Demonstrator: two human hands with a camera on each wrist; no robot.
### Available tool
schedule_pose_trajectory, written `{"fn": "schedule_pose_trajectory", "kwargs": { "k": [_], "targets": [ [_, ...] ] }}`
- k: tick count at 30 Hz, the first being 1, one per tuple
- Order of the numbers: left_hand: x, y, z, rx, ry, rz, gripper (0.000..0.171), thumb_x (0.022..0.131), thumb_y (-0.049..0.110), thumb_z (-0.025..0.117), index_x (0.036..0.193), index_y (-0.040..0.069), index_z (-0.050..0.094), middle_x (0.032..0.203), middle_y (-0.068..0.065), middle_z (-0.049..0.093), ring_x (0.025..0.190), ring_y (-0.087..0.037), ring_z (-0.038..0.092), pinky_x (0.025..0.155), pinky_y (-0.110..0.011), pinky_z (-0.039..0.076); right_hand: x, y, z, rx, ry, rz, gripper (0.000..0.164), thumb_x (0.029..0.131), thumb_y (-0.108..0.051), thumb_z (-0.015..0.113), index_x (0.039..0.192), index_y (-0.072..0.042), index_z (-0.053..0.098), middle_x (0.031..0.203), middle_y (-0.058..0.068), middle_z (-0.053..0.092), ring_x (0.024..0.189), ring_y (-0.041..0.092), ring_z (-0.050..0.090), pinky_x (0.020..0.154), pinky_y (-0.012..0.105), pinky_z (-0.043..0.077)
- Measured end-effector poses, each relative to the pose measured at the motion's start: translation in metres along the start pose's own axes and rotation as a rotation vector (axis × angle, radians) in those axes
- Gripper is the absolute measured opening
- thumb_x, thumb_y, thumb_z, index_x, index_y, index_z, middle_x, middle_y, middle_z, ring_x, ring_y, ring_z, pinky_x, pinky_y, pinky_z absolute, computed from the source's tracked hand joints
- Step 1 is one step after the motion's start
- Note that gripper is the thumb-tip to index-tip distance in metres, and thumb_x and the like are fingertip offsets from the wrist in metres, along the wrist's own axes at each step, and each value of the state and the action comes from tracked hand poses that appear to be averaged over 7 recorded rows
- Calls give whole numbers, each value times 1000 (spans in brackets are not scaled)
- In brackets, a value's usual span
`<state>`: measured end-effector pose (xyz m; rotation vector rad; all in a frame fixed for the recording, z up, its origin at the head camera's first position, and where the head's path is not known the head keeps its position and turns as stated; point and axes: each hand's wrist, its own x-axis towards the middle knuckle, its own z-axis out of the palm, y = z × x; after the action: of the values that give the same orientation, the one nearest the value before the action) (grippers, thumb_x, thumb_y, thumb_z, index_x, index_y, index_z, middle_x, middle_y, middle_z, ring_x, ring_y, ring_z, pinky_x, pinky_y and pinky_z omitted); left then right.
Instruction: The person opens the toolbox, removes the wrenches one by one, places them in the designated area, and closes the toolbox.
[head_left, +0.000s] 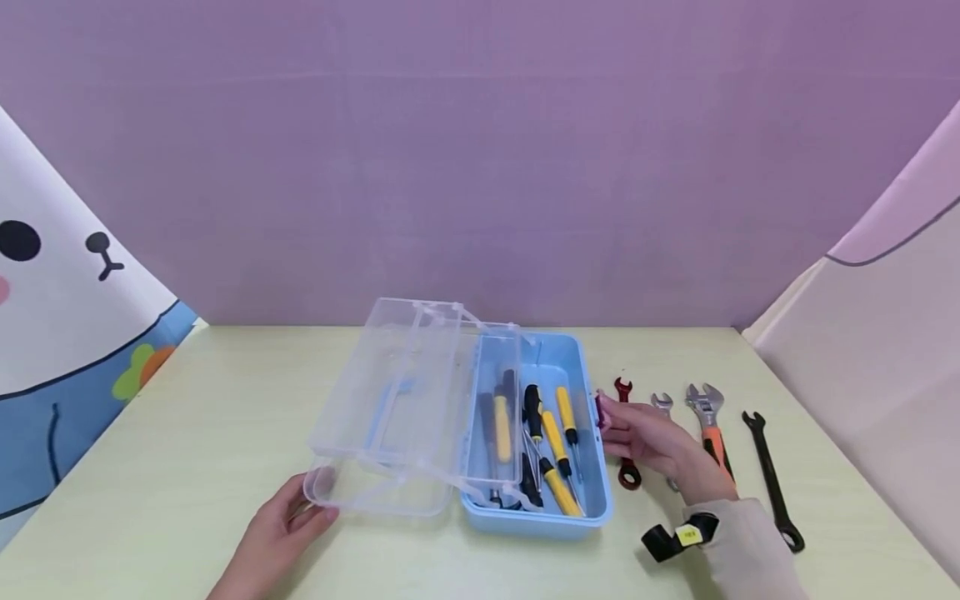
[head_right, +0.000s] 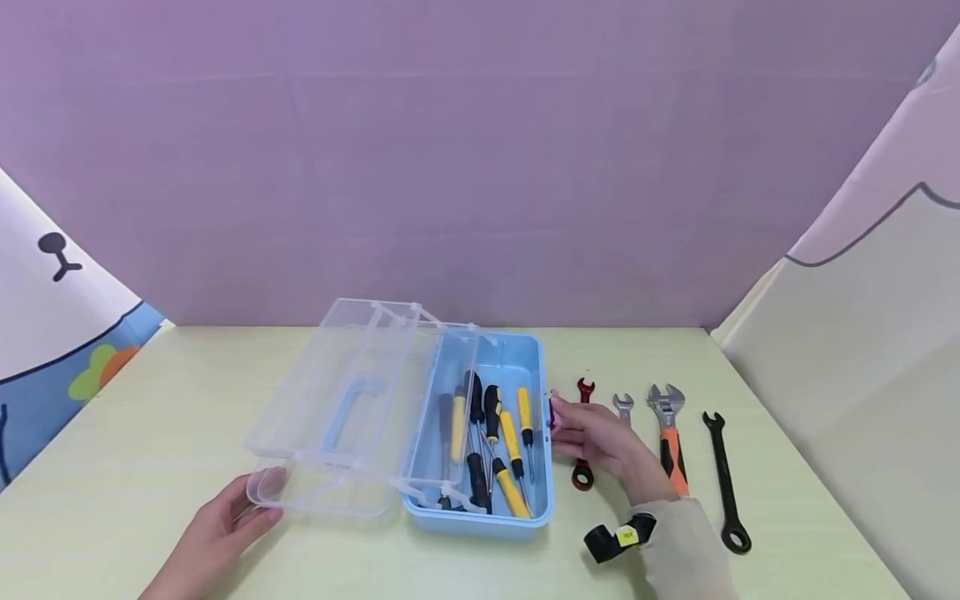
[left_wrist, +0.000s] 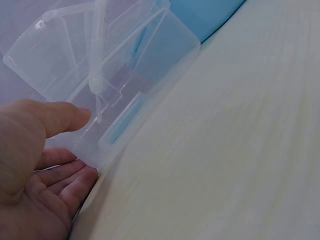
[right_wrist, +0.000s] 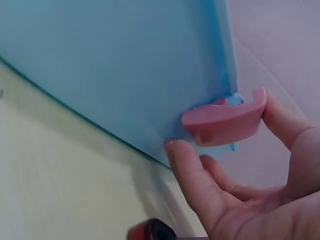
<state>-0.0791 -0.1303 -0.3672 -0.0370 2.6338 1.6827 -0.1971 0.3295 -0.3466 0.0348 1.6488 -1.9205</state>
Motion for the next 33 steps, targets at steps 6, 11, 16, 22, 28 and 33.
{"fn": "schedule_pose_trajectory", "kwargs": {
  "k": [6, 11, 16, 22, 28, 33],
  "targets": [
    [0, -1, -1, -14, 2, 11, 49, 88, 6, 66, 130, -8, 46, 131, -34, 49, 104, 12, 51, 84, -9, 51, 4, 5, 7, 34, -17, -19, 27, 100, -34, 48, 84, -19, 65, 88, -4, 69, 85, 11, 64, 83, 25, 58],
    [-1, -1, -1, -16, 16, 31, 48, 87, 4, 67, 128, -9, 46, 129, -35, 50, 100, 19, 47, 82, -7, 50, 8, 8, 9, 113, -47, -47, 25, 101, -31, 46, 89, -19, 64, 83, -6, 65, 81, 9, 59, 78, 20, 55],
    [1, 0, 1, -8, 31, 14, 48, 86, 4, 68, 127, -9, 48, 128, -32, 52, 103, 8, 57, 83, -11, 53, 10, 13, 6, 186, -65, -61, 22, 102, -30, 43, 95, -22, 62, 77, -8, 56, 74, 7, 52, 70, 17, 51],
    [1, 4, 7, 45, 106, -29, 48, 81, 1, 72, 122, -12, 52, 119, -32, 59, 103, -28, 65, 79, -19, 58, 12, 19, 4, 219, -77, -52, 22, 102, -29, 42, 94, -23, 61, 77, -9, 54, 73, 6, 50, 69, 16, 50],
    [2, 12, 8, 27, 132, -83, 49, 80, 3, 73, 123, -11, 54, 122, -33, 57, 104, -32, 65, 80, -24, 58, 11, 20, 2, 215, -66, -56, 22, 102, -29, 42, 91, -23, 61, 76, -9, 54, 73, 6, 50, 68, 16, 49],
    [1, 25, 0, 11, 167, -96, 51, 82, 8, 73, 128, -6, 54, 129, -30, 54, 101, -21, 68, 78, -24, 59, 14, 18, 2, 216, -97, -61, 23, 102, -30, 42, 92, -22, 61, 78, -9, 55, 75, 6, 51, 71, 17, 51]
  ]
}}
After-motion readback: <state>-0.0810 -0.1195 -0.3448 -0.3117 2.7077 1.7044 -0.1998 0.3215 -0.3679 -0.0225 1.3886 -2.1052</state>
